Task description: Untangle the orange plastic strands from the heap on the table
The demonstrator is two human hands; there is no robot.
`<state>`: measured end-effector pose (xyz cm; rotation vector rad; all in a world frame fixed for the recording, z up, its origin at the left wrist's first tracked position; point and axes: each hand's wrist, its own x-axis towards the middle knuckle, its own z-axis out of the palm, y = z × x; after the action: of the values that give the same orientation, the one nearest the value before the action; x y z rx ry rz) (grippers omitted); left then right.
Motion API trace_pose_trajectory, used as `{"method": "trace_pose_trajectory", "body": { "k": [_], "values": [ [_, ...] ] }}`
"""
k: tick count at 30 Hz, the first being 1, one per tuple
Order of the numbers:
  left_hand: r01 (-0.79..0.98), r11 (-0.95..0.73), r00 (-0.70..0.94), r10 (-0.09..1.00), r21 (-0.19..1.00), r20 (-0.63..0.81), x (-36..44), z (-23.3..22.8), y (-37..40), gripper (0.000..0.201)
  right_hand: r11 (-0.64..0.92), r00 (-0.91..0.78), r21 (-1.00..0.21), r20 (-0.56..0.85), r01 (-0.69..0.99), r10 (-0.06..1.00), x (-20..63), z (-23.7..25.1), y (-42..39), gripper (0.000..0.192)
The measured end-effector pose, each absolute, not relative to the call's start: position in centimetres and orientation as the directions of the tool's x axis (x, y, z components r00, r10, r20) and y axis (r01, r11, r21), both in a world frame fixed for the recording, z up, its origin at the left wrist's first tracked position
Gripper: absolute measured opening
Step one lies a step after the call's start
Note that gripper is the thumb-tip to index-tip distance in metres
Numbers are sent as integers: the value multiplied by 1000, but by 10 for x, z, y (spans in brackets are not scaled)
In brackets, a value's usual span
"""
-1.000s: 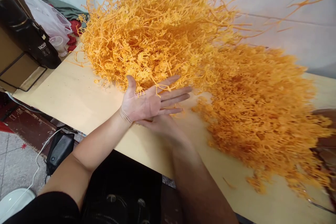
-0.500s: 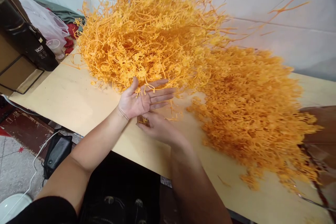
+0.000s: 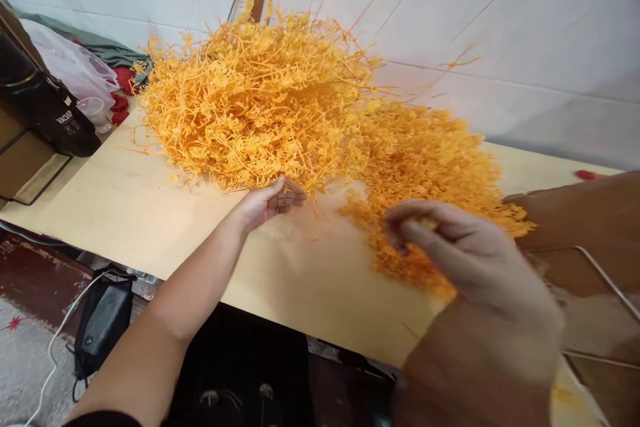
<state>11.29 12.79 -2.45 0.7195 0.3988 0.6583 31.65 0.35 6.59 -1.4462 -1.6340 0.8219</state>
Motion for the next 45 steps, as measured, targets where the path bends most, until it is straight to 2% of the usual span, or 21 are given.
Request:
{"method": "trace_pose_trajectory", "body": {
  "k": [3,5,7,10,13,16,19,22,25,28,32,35,37,41,45],
  "values": [
    [-375,544,726,676,751,-126,115,-23,127,34,22,274,-707,303,707,913,357,57,11,16],
    [-342,529,720,678,777,-145,115,-22,126,36,-85,356,-537,425,839,832,371,46,19,16],
    [-304,514,725,671,802,-156,114,-22,124,36,-142,375,-436,515,889,770,370,39,26,16],
    [-287,492,768,631,822,-110,113,-21,122,32,-31,304,-434,576,900,759,339,39,34,19],
    [-301,470,806,591,830,-42,112,-21,121,28,233,78,-388,638,892,766,293,49,42,17],
    [-291,442,806,591,849,-31,112,-22,122,28,393,-79,-342,661,854,746,253,59,55,13],
    [-259,433,762,640,864,-92,114,-25,123,26,441,-142,-328,646,835,750,227,60,71,15],
    [-208,441,705,686,873,-178,117,-26,122,21,421,-162,-303,615,855,772,214,51,84,20],
    [-194,432,681,705,881,-196,119,-27,122,17,384,-135,-307,602,871,787,210,40,90,19],
    [-208,424,685,706,881,-178,120,-26,121,18,382,-99,-360,604,851,791,214,33,88,15],
    [-270,415,662,735,869,-145,116,-19,120,29,434,-38,-529,602,730,798,224,32,81,10],
    [-300,416,711,698,859,-89,111,-11,119,41,389,103,-665,574,637,812,230,30,78,12],
    [-324,412,727,684,852,-54,108,-8,120,44,362,180,-716,560,597,809,232,27,78,13],
    [-396,389,669,743,831,-29,110,-6,120,42,353,237,-728,572,588,785,229,21,79,13],
    [-505,359,580,815,785,0,115,-2,117,37,366,118,-677,556,639,823,217,16,79,17]
  ]
}}
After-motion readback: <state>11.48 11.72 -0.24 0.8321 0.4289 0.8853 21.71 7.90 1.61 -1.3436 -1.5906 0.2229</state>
